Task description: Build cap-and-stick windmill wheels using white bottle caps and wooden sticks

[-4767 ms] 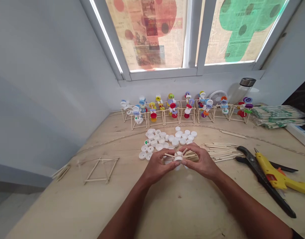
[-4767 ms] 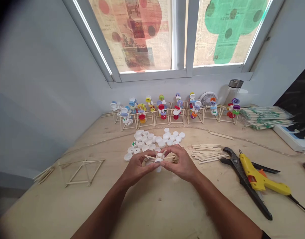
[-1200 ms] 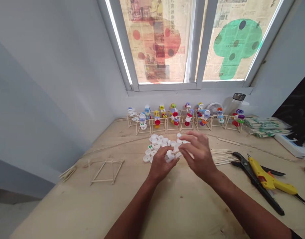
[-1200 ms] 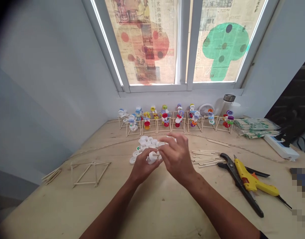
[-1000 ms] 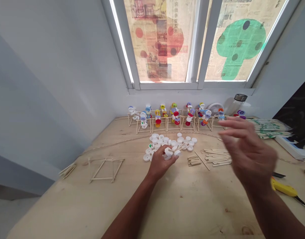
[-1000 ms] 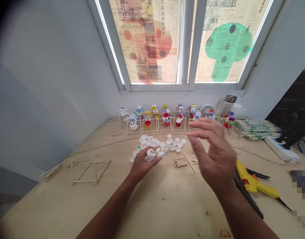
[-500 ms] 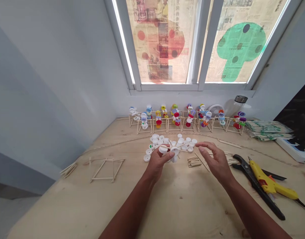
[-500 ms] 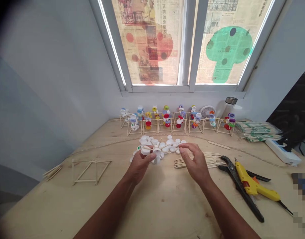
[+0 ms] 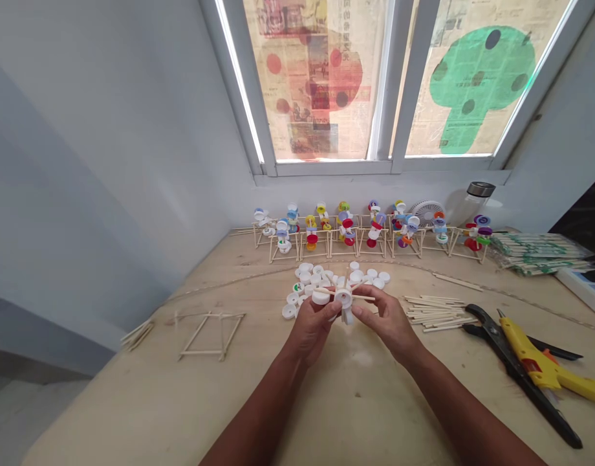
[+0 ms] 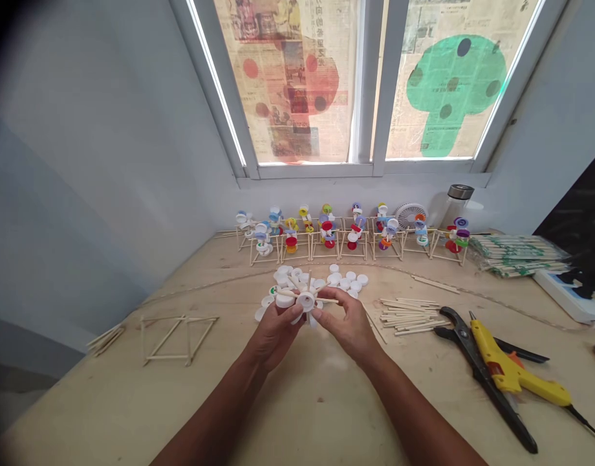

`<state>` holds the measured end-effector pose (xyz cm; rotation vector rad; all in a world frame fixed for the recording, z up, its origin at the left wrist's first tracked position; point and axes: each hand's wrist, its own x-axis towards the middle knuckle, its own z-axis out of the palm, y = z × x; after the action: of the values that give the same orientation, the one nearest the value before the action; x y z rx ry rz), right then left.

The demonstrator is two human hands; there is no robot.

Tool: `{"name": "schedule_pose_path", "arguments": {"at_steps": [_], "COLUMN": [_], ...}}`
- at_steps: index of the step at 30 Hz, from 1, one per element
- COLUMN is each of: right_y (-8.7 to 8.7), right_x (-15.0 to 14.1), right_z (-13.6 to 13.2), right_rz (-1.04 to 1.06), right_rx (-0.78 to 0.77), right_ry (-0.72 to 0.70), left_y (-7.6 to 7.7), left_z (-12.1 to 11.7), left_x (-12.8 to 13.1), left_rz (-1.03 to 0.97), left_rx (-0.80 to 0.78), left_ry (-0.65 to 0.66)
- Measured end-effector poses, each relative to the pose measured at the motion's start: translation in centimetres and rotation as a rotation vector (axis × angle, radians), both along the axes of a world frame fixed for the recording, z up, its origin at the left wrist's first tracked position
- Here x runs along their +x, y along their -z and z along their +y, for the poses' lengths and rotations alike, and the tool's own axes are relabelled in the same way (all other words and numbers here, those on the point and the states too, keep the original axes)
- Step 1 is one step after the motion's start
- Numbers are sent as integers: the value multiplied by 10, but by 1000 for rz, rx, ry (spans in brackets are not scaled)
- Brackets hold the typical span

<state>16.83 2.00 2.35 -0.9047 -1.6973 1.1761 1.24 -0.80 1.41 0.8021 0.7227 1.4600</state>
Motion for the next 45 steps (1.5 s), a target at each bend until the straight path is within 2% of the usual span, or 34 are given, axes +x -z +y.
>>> {"name": "schedule_pose_path", "arguments": {"at_steps": [9,14,20,25,35,38,42,45], "right_y": [4,2,0,-2,-3,-4,-2,6], "right_x": [3,9,13,11,12,16,24,27], "right_z": [-1,0,1,-3,-4,-1,8,15], "right_rz": [93,39,-123,-206,-164,-59,134,157], "right_rx": [-42,-6,151,263,248,169,63,56], "right_ry": [-9,19,101,90,61,61,178,296], "left_y": [8,3,-2,0,-4,0,6,6], "left_z": [1,3,2,0,0,2,6,7], "left_x": [5,-5,-11,-9,-10,-11,-12,-13], "left_rz": [120,180,411,504,446,384,263,197], "left_rx": [-34,-12,0,6,-35,-55,-104,-115], "left_ry": [14,12,3,-44,57,15,-72,-68]}}
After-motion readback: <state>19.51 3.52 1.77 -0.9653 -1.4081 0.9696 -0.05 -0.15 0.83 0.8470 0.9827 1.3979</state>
